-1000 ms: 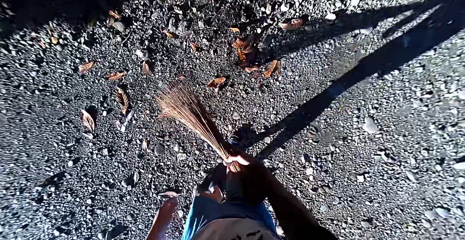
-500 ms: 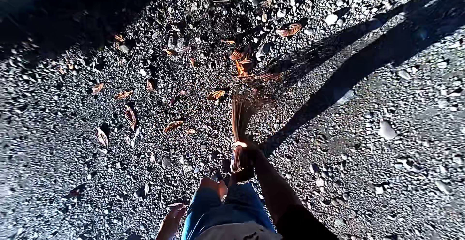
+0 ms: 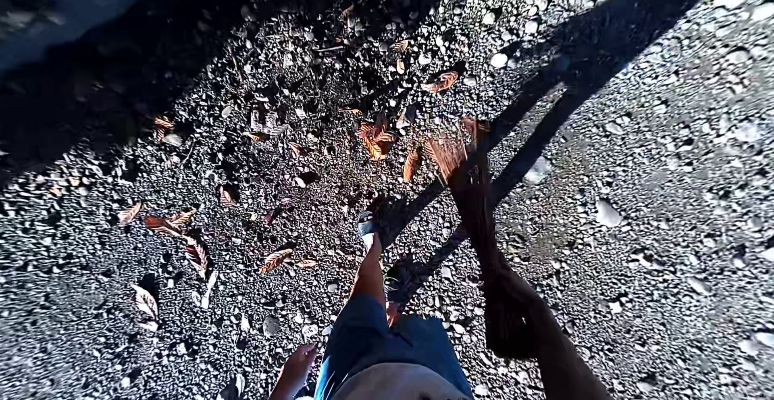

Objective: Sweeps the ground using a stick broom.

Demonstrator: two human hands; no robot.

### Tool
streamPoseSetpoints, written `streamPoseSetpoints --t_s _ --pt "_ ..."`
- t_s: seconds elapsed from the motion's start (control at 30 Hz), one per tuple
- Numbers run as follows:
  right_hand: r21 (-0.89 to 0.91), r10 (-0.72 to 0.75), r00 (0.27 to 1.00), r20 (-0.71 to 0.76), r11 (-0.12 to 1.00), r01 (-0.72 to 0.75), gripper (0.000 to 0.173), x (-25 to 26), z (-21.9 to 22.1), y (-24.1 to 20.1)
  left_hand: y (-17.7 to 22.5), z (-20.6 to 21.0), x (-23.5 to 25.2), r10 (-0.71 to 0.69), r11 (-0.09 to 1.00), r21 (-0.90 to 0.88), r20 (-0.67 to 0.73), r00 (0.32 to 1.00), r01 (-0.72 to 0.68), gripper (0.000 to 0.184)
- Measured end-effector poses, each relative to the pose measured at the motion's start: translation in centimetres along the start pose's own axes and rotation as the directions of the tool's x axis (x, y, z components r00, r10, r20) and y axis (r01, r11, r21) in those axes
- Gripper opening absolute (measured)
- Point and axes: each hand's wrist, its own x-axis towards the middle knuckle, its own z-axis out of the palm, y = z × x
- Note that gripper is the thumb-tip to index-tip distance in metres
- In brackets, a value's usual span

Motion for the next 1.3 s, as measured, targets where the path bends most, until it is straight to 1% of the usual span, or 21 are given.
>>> streamPoseSetpoints --t_s 0.03,0.07,0.13,0.23,0.33,0.37,0.4,0.47,0.57,0.6,0.67,0.73,0.77,0.83,0.9,0.97,1.03,1.07,1.17,1.2,1.3 --pt "0.048 -0.013 0.998 -0.064 0.999 0.016 0.031 0.7 0.1 -1.7 1.1 -0.7 1.0 0.0 1.0 0.01 0.005 1.0 0.0 0.046" --pt "0.055 -0.022 0.996 -0.09 0.998 0.027 0.036 2.4 0.7 -3.6 2.5 -1.8 2.2 0.008 1.0 0.026 0.007 1.0 -0.008 0.046" --pt "-0.031 -0.019 0.995 -0.1 0.999 0.016 0.04 6.5 3.5 -6.2 5.5 -3.5 2.9 0.035 0.997 0.067 0.013 0.999 -0.035 0.045" --pt "-0.167 0.036 0.988 0.148 0.986 -0.011 0.05 9.2 11.9 -9.0 11.9 -7.0 2.7 0.096 0.995 0.012 -0.013 0.995 -0.096 0.045" --pt "-0.245 0.04 0.847 0.53 0.964 0.107 0.062 8.0 18.9 -10.3 16.5 -9.7 2.6 0.128 0.992 -0.009 -0.035 0.991 -0.128 0.043" --pt "-0.293 0.067 0.8 0.596 0.946 0.139 0.067 7.7 19.9 -11.0 17.7 -10.3 2.7 0.131 0.991 -0.015 -0.04 0.991 -0.132 0.044" --pt "-0.343 0.089 0.79 0.607 0.926 0.159 0.07 6.8 20.3 -11.7 18.6 -10.9 2.9 0.13 0.991 -0.019 -0.046 0.99 -0.131 0.044" --pt "-0.4 0.121 0.792 0.599 0.901 0.165 0.086 5.5 18.7 -13.3 20.2 -11.8 3.0 0.116 0.992 -0.04 -0.041 0.992 -0.118 0.044" --pt "-0.311 0.057 0.885 0.462 0.945 0.102 0.1 4.2 12.6 -14.3 20.6 -12.2 3.3 0.07 0.997 -0.029 -0.028 0.997 -0.071 0.045" --pt "-0.272 0.028 0.93 0.366 0.959 0.078 0.099 4.2 10.6 -14.8 20.5 -12.2 3.5 0.055 0.998 -0.014 -0.024 0.998 -0.055 0.044" --pt "-0.224 0.011 0.982 0.187 0.974 0.031 0.081 5.7 8.1 -16.0 19.8 -12.1 3.8 0.019 1.0 0.009 -0.018 1.0 -0.019 0.045" --pt "-0.148 0.001 0.999 0.043 0.989 0.006 0.069 8.5 8.5 -17.4 19.3 -11.8 3.9 0.002 1.0 0.02 -0.011 1.0 -0.002 0.046" --pt "-0.107 -0.007 1.0 0.03 0.994 0.011 0.07 10.2 9.8 -18.0 19.3 -11.6 4.0 -0.003 1.0 0.026 -0.008 1.0 0.004 0.046" --pt "-0.086 -0.001 0.992 0.126 0.996 0.012 0.054 12.5 14.3 -18.2 19.4 -11.1 4.1 -0.002 1.0 0.023 -0.014 1.0 0.002 0.045" --pt "-0.135 0.046 0.921 0.387 0.991 0.007 0.051 14.0 19.7 -16.5 19.7 -10.6 3.6 0.01 1.0 0.008 -0.025 1.0 -0.01 0.044" --pt "-0.112 0.008 0.75 0.662 0.99 0.088 0.08 15.3 24.0 -14.6 20.9 -9.9 2.6 0.023 1.0 0.0 -0.044 0.999 -0.023 0.044" --pt "-0.096 -0.083 0.602 0.794 0.961 0.26 0.094 14.7 25.2 -14.7 22.0 -9.3 1.8 0.021 1.0 -0.015 -0.069 0.997 -0.022 0.045" --pt "-0.172 -0.052 0.587 0.808 0.932 0.32 0.099 13.4 24.1 -15.9 22.4 -9.0 1.6 0.025 0.999 -0.023 -0.087 0.996 -0.027 0.046" --pt "-0.394 0.061 0.704 0.707 0.861 0.322 0.095 9.5 17.2 -18.8 23.4 -6.9 1.2 0.03 0.999 -0.014 -0.154 0.988 -0.033 0.045" --pt "-0.445 0.099 0.753 0.651 0.853 0.273 0.099 8.8 13.8 -19.4 23.9 -6.0 0.9 0.014 1.0 -0.02 -0.161 0.987 -0.018 0.046" --pt "-0.415 0.099 0.909 0.405 0.906 0.086 0.109 7.8 2.0 -16.8 25.4 -2.8 0.1 -0.003 0.995 0.095 -0.096 0.995 0.012 0.046"
